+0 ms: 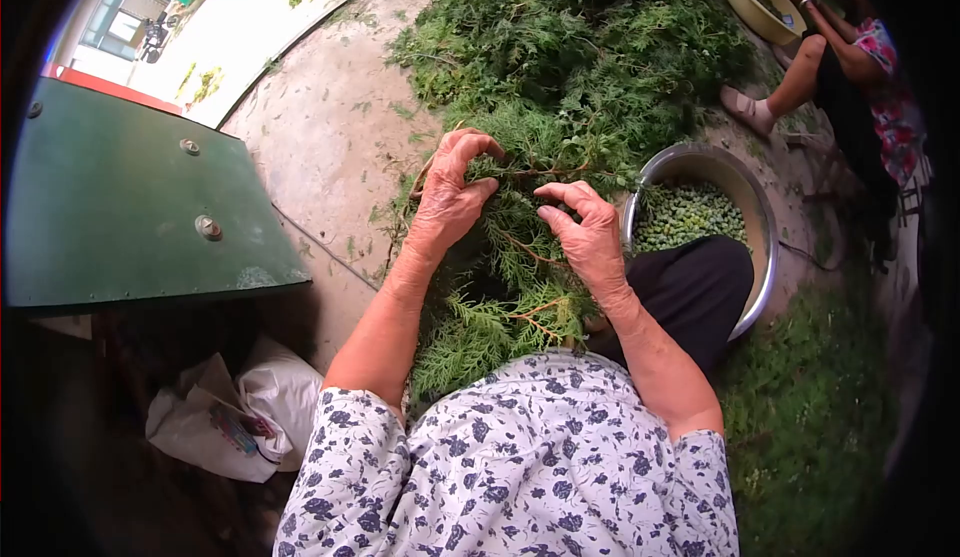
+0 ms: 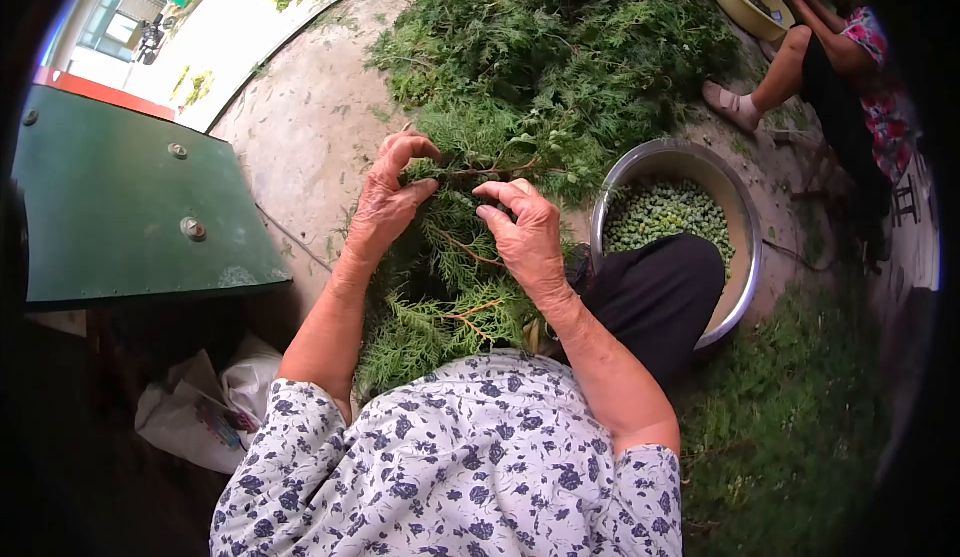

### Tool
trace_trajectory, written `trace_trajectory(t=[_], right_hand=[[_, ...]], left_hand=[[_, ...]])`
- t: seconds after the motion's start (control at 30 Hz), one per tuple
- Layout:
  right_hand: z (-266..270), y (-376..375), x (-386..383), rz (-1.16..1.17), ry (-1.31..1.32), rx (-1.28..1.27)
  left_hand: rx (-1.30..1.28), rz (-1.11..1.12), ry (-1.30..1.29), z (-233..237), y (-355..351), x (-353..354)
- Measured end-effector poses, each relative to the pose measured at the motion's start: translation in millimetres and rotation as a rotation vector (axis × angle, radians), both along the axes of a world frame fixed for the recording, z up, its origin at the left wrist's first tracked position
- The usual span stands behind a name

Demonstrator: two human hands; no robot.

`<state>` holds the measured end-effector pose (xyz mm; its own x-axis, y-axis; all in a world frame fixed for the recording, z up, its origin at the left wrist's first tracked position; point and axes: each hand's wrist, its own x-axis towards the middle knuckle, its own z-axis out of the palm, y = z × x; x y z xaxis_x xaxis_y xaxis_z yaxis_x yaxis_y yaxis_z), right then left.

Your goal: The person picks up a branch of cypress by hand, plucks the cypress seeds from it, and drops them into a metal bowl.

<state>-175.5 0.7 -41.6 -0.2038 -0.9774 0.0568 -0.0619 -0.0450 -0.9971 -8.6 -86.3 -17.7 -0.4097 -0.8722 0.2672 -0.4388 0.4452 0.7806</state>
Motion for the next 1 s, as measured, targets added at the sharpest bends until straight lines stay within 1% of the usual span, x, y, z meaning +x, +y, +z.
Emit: trace_trajectory(t=[0.03,0.07,0.1,0.17,0.2,0.33,0.4,0.53,0.6,0.7,0.77,0.8,0.83,0.9,0.93,1.0], right_hand=[[1,-1,3,-0.007,0.196,-0.091],[-4,-1,6,-0.01,0.222,-0.131],[-7,-2,9,-0.009,0.221,-0.131],[-10,-3,14,0.003,0.253,-0.14],[-9,-3,15,-0.005,0.248,-0.132],[-8,-9,17,-0.034,0.279,-0.173],[-6,-10,16,-0.028,0.246,-0.122],[-9,-9,14,-0.055,0.292,-0.147],[-5,-5,15,-0.072,0.291,-0.152],[-2,0,17,-0.117,0.275,-0.158],[3,7,15,-0.177,0.27,-0.093],[0,7,11,-0.158,0.339,-0.181],[-1,9,6,-0.163,0.342,-0.179],[1,11,0,-0.002,-0.384,0.245],[-3,9,0,0.026,-0.55,0.223],[-5,8,-2,0.037,-0.557,0.236]], left_hand=[[-0.003,-0.055,-0.017,-3,0,4],[-0.007,-0.109,-0.034,-4,-1,7],[-0.006,-0.108,-0.036,-2,0,7],[-0.081,-0.173,-0.142,1,3,9],[-0.027,-0.192,-0.103,1,1,9],[0.062,-0.191,-0.129,6,4,11],[0.07,-0.202,-0.14,8,5,11],[0.028,-0.162,-0.192,-7,6,11],[-0.057,-0.098,-0.272,-8,9,10],[-0.051,-0.098,-0.274,-8,9,8],[-0.033,-0.066,-0.272,-8,10,7],[-0.02,-0.056,-0.27,-9,9,8],[-0.007,-0.05,-0.266,-10,9,7],[0.009,-0.055,-0.266,-9,9,6],[0.021,-0.055,-0.27,-8,9,7],[0.018,-0.057,-0.281,-7,10,7]])
